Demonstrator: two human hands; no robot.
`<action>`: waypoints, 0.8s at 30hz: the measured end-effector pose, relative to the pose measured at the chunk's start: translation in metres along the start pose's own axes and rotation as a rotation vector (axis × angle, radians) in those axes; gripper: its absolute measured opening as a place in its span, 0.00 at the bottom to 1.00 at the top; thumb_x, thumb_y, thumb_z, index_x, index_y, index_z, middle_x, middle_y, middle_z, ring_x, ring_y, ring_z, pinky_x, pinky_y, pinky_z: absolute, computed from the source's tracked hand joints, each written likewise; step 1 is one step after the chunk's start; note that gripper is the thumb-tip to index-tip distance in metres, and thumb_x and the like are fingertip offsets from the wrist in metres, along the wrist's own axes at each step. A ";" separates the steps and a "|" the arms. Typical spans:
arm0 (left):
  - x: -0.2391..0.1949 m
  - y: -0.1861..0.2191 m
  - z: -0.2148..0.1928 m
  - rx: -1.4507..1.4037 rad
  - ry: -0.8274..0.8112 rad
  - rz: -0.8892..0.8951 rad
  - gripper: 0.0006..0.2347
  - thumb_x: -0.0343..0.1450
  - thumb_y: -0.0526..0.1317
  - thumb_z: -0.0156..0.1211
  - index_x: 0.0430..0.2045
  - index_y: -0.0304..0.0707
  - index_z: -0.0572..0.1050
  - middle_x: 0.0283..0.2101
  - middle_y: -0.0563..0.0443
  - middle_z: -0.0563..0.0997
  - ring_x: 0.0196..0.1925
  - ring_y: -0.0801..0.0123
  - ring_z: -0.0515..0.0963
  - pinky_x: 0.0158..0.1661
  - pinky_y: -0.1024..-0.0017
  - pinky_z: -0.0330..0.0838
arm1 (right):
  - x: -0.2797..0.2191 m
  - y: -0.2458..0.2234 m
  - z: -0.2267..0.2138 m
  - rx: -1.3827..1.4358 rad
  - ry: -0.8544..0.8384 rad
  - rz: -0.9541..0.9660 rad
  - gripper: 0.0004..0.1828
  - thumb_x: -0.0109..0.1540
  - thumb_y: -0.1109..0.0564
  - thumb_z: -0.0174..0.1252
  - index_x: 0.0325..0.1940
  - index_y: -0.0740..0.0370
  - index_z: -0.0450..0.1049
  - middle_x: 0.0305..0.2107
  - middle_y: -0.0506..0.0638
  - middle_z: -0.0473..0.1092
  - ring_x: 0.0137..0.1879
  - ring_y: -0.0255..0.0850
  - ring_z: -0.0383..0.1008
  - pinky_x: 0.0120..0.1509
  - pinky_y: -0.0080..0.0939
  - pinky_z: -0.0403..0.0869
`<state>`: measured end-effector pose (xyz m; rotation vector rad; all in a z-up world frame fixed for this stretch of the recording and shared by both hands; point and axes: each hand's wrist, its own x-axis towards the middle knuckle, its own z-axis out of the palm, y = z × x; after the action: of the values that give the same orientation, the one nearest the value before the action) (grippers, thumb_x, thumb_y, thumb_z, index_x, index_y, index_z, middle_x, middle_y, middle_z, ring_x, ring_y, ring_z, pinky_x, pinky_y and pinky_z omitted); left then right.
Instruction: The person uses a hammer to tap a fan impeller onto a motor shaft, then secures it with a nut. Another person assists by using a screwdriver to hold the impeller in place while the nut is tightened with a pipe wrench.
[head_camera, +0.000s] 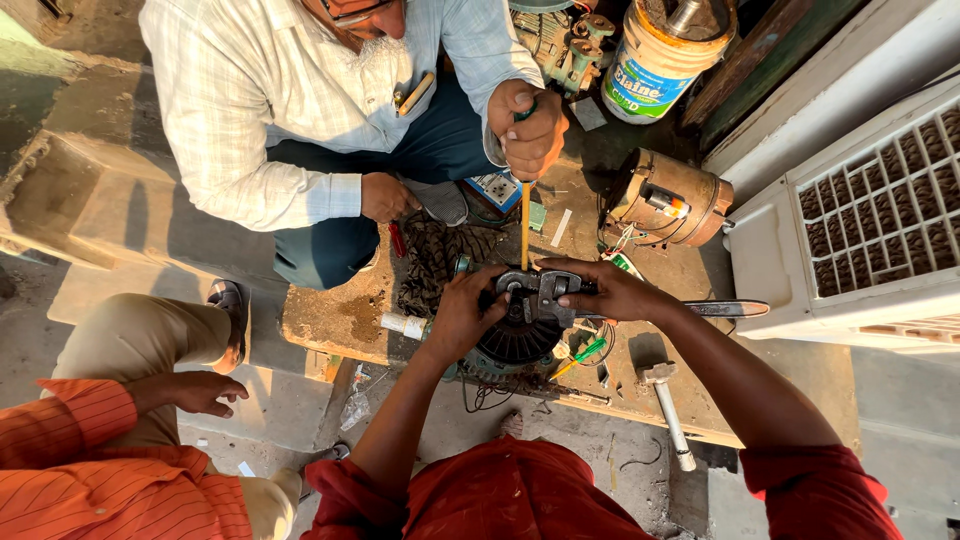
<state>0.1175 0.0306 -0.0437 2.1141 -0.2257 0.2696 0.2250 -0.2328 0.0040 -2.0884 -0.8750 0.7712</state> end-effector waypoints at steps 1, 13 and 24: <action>0.001 0.000 -0.001 -0.005 -0.012 -0.015 0.18 0.69 0.39 0.66 0.55 0.43 0.76 0.28 0.51 0.78 0.36 0.59 0.74 0.43 0.59 0.66 | -0.001 0.001 0.001 0.019 -0.001 0.058 0.39 0.59 0.50 0.66 0.75 0.45 0.62 0.65 0.48 0.71 0.66 0.41 0.75 0.69 0.47 0.73; 0.005 -0.002 -0.007 -0.076 -0.068 0.007 0.18 0.72 0.40 0.64 0.57 0.42 0.76 0.36 0.46 0.81 0.42 0.58 0.78 0.46 0.58 0.72 | -0.022 -0.028 0.023 0.129 0.087 0.309 0.40 0.62 0.49 0.61 0.78 0.44 0.57 0.54 0.54 0.78 0.45 0.44 0.79 0.55 0.47 0.79; 0.004 -0.008 -0.008 -0.176 -0.071 0.045 0.19 0.74 0.29 0.53 0.62 0.42 0.71 0.49 0.43 0.80 0.53 0.53 0.78 0.53 0.56 0.72 | -0.043 -0.030 0.072 0.171 0.388 0.197 0.38 0.63 0.54 0.61 0.76 0.49 0.57 0.66 0.50 0.66 0.57 0.38 0.76 0.61 0.43 0.76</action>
<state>0.1223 0.0414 -0.0448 1.9475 -0.3269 0.1938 0.1364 -0.2227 -0.0018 -2.0921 -0.3843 0.4924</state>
